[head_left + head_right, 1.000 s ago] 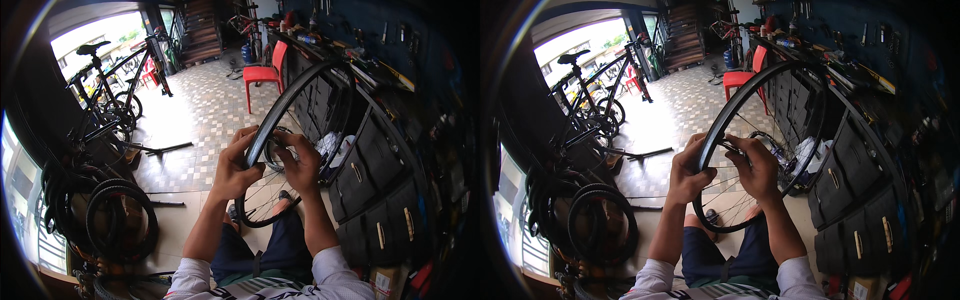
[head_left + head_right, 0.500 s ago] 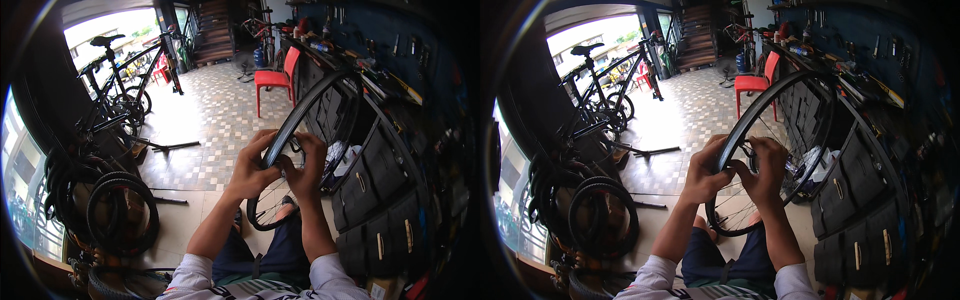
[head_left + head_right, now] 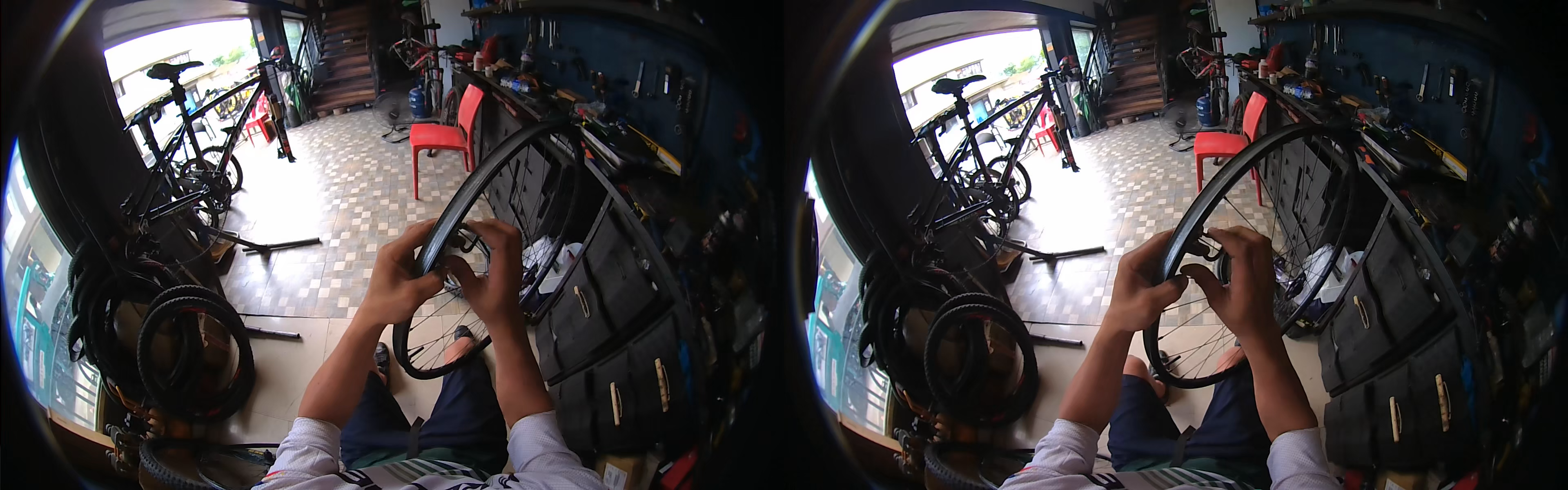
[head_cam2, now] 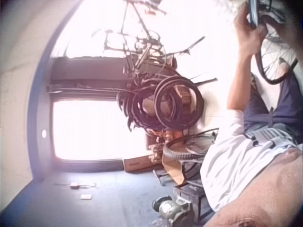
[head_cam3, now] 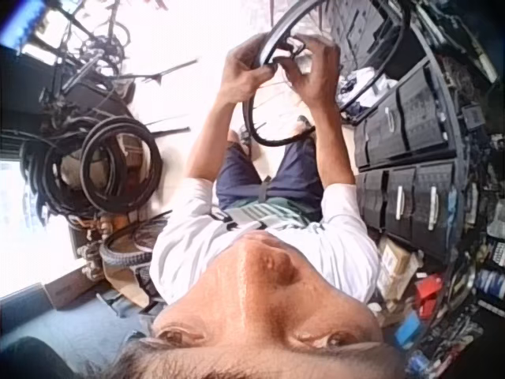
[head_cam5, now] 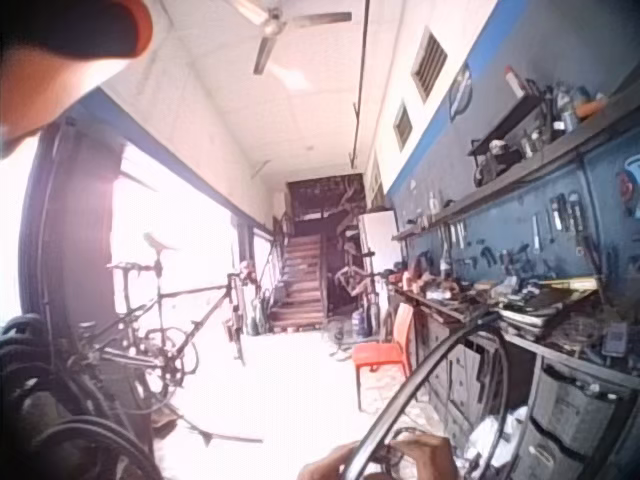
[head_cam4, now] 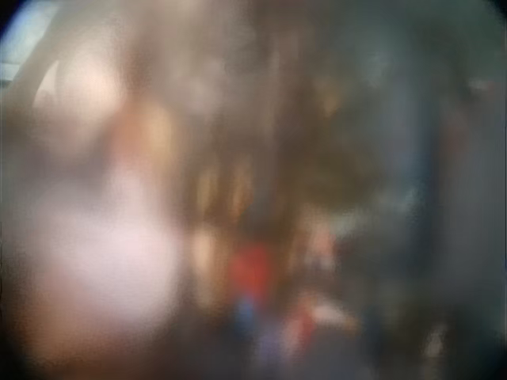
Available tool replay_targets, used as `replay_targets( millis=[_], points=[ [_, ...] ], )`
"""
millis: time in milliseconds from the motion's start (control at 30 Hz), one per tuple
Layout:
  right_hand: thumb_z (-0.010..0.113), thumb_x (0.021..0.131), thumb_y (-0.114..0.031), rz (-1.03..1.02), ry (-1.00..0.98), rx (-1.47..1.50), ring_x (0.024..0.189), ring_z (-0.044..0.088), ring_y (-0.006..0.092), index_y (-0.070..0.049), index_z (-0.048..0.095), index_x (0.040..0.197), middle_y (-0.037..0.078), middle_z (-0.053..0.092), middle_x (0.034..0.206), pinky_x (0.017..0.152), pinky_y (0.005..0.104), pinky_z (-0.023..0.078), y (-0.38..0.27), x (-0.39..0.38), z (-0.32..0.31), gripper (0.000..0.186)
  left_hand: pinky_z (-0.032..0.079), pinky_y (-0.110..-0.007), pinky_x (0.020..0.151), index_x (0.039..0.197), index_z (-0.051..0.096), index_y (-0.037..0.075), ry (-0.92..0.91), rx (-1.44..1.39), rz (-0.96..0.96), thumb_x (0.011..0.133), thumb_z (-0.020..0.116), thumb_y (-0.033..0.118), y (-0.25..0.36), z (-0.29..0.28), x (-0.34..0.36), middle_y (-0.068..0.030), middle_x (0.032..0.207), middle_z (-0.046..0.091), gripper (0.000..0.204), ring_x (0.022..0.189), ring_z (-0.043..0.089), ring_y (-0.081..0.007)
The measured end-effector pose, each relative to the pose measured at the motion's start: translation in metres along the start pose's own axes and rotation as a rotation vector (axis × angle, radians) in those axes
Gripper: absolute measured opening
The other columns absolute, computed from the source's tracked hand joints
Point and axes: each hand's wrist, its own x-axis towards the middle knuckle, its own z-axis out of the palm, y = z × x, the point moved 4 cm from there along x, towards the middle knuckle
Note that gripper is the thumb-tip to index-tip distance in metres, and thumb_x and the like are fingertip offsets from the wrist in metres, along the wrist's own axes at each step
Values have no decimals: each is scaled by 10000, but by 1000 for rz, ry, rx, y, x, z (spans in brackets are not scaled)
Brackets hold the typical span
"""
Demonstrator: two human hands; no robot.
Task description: The person sits on the floor and applies black tape to the rim of a bicycle wheel. They wrap the tape around the rim, pressing it into place and rotating the wheel to continue the process.
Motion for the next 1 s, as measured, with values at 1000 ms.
replay_targets(
  millis=[1000],
  points=[
    [758, 945, -178, 132, -36, 123, 794, 722, 285, -24, 604, 1186, 118, 711, 901, 686, 380, 557, 15, -4, 8, 325, 459, -290, 986, 1368, 575, -95, -24, -76, -32, 723, 639, -57, -5, -2, 8, -113, 1287, 608, 650, 1126, 581, -154]
  ],
)
